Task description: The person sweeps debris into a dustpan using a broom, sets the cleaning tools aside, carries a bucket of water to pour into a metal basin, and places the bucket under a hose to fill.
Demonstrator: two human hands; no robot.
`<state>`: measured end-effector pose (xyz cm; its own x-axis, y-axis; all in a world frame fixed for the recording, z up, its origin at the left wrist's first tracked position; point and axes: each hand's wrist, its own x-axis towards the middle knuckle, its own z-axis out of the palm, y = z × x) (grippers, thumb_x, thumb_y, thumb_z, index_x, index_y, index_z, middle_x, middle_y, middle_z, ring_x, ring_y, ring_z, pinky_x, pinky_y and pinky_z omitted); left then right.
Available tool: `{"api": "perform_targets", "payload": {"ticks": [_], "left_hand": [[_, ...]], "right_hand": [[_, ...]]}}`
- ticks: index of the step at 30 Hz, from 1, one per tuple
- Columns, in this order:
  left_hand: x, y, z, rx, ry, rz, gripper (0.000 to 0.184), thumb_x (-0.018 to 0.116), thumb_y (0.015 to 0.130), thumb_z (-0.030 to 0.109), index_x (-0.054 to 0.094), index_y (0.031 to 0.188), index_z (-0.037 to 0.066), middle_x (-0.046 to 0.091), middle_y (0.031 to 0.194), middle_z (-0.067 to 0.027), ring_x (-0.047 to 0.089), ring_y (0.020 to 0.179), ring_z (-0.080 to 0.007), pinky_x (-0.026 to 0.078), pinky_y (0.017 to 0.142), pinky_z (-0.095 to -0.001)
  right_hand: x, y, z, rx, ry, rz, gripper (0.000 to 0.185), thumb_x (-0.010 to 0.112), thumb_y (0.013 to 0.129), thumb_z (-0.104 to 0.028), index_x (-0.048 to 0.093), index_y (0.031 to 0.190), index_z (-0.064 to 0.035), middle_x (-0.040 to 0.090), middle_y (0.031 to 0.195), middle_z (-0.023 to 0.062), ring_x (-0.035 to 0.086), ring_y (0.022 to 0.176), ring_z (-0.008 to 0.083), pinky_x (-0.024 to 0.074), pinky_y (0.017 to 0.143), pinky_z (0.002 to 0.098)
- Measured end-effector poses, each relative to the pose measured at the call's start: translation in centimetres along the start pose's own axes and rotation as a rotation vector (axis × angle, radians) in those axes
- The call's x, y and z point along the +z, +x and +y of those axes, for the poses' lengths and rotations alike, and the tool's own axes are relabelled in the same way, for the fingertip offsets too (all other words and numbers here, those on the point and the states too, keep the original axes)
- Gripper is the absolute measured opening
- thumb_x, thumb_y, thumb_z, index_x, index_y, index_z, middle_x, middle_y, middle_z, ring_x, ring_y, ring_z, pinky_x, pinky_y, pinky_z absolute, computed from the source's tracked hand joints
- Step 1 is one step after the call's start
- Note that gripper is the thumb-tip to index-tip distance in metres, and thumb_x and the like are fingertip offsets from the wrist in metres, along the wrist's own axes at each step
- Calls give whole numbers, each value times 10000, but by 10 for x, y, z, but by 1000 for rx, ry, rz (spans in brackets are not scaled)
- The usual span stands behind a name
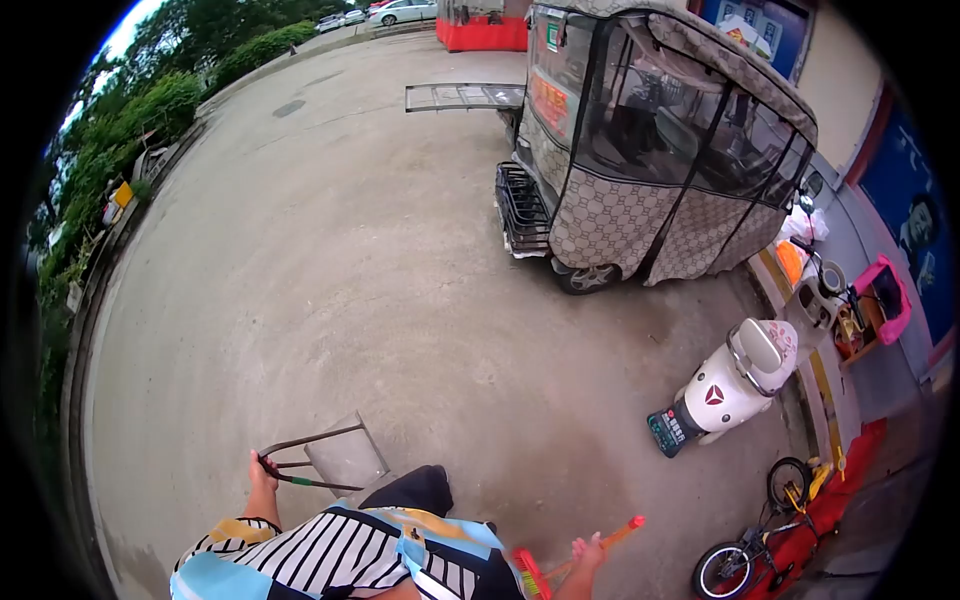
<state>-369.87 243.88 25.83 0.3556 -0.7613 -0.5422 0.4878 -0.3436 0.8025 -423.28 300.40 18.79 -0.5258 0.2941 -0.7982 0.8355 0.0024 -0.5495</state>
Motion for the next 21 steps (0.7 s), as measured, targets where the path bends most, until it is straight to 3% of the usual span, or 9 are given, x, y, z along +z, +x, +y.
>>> {"api": "perform_targets", "payload": {"ticks": [3, 9, 16, 21], "left_hand": [[6, 13, -19, -5, -45, 200, 317, 477, 835, 382, 449, 721, 87, 421, 559, -13, 426, 493, -123, 388, 454, -245], [116, 78, -20, 34, -76, 537, 309, 465, 843, 363, 462, 708, 86, 442, 553, -12, 424, 467, -115, 384, 421, -224], [229, 163, 30, 60, -129, 696, 318, 452, 843, 361, 491, 714, 73, 445, 569, -6, 398, 457, -104, 355, 410, -210], [294, 238, 16, 114, -238, 841, 321, 436, 844, 366, 471, 702, 80, 434, 573, -6, 400, 480, -97, 345, 414, -216]], "right_hand": [[119, -18, -78, -103, -119, -62, 347, 547, 795, -359, 391, 1048, -178, 598, 739, 141, 567, 506, 216, 405, 393, 268], [352, -45, -160, -242, -170, -297, 331, 555, 789, -365, 360, 983, -181, 583, 694, 120, 578, 498, 233, 410, 381, 279], [634, -107, -283, -419, -312, -555, 230, 521, 813, -347, 398, 920, -186, 581, 679, 89, 589, 543, 203, 423, 431, 263], [857, -157, -366, -481, -390, -784, 201, 499, 823, -359, 420, 901, -191, 588, 680, 73, 594, 574, 183, 429, 471, 243]]}}
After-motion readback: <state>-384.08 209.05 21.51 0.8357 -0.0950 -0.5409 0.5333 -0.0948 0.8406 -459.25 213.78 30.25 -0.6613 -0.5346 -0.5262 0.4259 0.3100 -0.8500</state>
